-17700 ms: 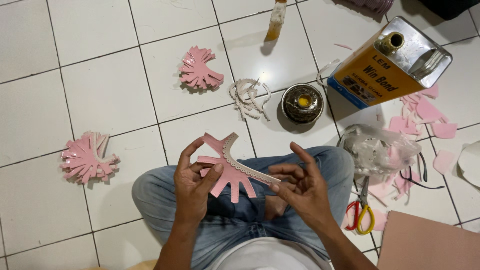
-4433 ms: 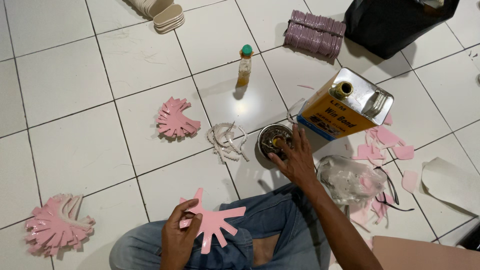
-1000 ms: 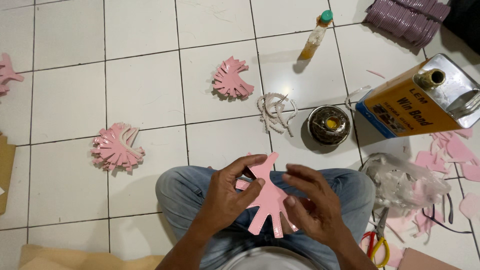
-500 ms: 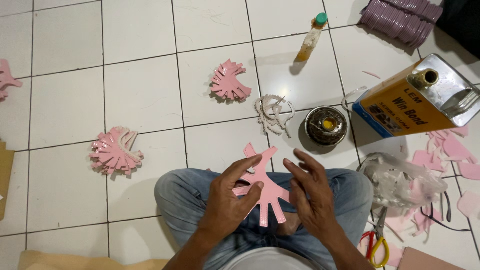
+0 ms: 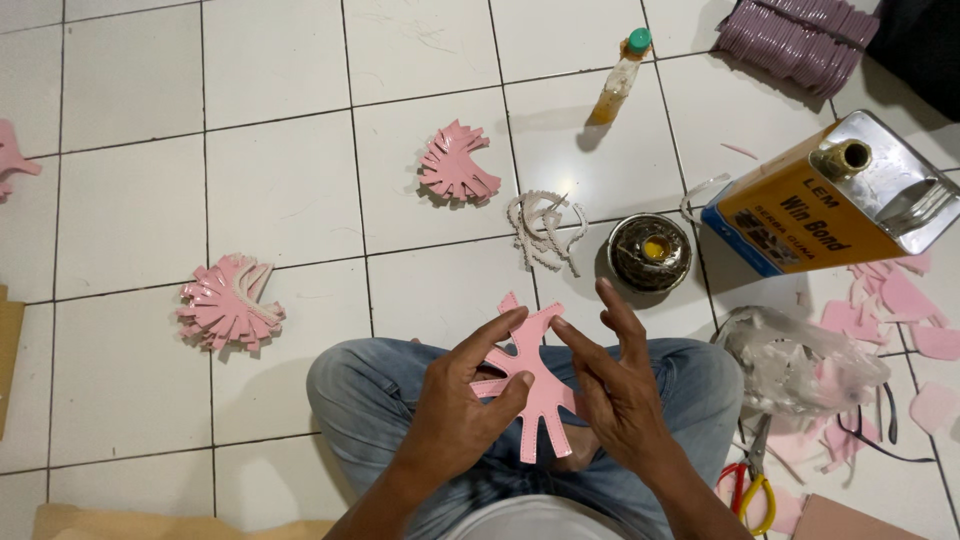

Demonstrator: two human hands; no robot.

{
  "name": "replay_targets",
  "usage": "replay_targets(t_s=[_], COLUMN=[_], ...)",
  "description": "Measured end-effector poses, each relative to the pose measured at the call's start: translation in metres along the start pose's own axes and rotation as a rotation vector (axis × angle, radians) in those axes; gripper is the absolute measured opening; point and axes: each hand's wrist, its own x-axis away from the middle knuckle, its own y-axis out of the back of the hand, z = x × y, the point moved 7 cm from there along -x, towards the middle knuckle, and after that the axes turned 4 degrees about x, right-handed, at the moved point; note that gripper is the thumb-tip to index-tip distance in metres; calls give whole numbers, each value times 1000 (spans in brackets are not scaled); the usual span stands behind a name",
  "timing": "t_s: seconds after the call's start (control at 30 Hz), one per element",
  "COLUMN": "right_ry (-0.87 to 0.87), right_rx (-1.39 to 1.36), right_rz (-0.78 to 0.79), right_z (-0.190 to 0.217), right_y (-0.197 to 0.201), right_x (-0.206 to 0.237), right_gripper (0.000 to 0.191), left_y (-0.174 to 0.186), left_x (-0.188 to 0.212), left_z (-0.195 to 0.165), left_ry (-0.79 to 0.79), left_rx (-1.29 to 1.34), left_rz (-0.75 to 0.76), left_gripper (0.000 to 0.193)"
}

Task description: The person sits on the floor and attaches white lace trim to pink foam shoe cutouts, pressing the trim along the curved edge of each piece by hand. They work through several cutouts one at a time, setting finished pieces aside and picking up the next piece.

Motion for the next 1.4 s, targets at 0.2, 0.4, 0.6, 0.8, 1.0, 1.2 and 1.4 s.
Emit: replay_targets(t_s=[0.2, 0.4, 0.6, 0.8, 1.0, 1.2, 1.4], right_ry=[35, 46, 91, 181, 89, -548, -625], right_rx=[-15, 4, 0, 38, -115, -689, -906], right_rz=[32, -4, 29, 109, 105, 124, -62], right_z=[6, 4, 9, 14, 6, -34, -48], right_y=[-2, 0, 1, 3, 11, -24, -32], right_x=[2, 0, 2, 2, 16, 39, 28], right_gripper=[55, 54, 52, 53, 46, 74, 81], left_y=[-1, 0, 0, 1, 11, 12, 7], left_x=[0, 1, 0, -1, -9, -16, 0], left_z=[-2, 1, 1, 2, 9, 23, 39], left_ry=[-30, 8, 30, 2, 15, -20, -98], left_rx=[46, 31, 64, 67, 20, -6, 558], left_rz=[13, 27, 47, 65, 78, 87, -103], left_gripper=[57, 58, 58, 57, 59, 61, 91])
